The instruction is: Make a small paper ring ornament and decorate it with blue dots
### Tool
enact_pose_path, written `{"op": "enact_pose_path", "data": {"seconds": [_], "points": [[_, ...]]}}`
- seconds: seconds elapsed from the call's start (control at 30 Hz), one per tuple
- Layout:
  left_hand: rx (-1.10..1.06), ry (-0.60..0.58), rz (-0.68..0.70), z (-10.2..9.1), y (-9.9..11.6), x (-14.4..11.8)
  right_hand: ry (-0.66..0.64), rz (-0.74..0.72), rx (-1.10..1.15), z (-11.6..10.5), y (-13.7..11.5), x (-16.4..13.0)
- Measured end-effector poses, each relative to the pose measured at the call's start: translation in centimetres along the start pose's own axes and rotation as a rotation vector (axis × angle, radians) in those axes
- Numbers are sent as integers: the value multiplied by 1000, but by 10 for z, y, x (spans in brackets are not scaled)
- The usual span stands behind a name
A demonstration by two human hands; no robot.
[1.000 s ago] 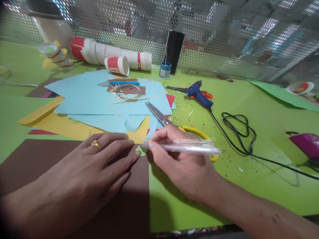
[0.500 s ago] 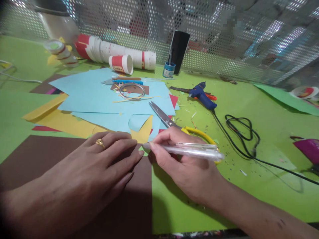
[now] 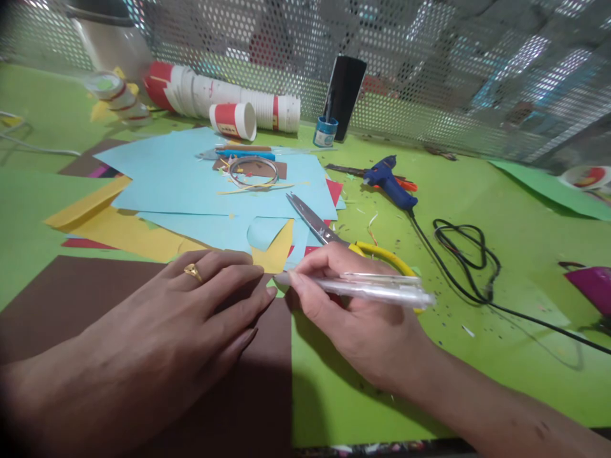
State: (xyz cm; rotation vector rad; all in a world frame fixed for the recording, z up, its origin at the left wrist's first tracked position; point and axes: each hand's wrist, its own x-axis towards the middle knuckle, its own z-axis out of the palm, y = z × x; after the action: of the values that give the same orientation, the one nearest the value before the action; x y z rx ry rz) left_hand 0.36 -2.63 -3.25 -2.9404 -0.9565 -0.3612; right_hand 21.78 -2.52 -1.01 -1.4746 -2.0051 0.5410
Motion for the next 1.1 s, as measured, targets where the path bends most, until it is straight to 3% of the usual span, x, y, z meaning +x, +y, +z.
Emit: {"op": "enact_pose_path", "data": {"seconds": [1.1], "points": [[3, 19, 12, -3, 0, 0, -37, -47, 22, -4, -5, 1]]}}
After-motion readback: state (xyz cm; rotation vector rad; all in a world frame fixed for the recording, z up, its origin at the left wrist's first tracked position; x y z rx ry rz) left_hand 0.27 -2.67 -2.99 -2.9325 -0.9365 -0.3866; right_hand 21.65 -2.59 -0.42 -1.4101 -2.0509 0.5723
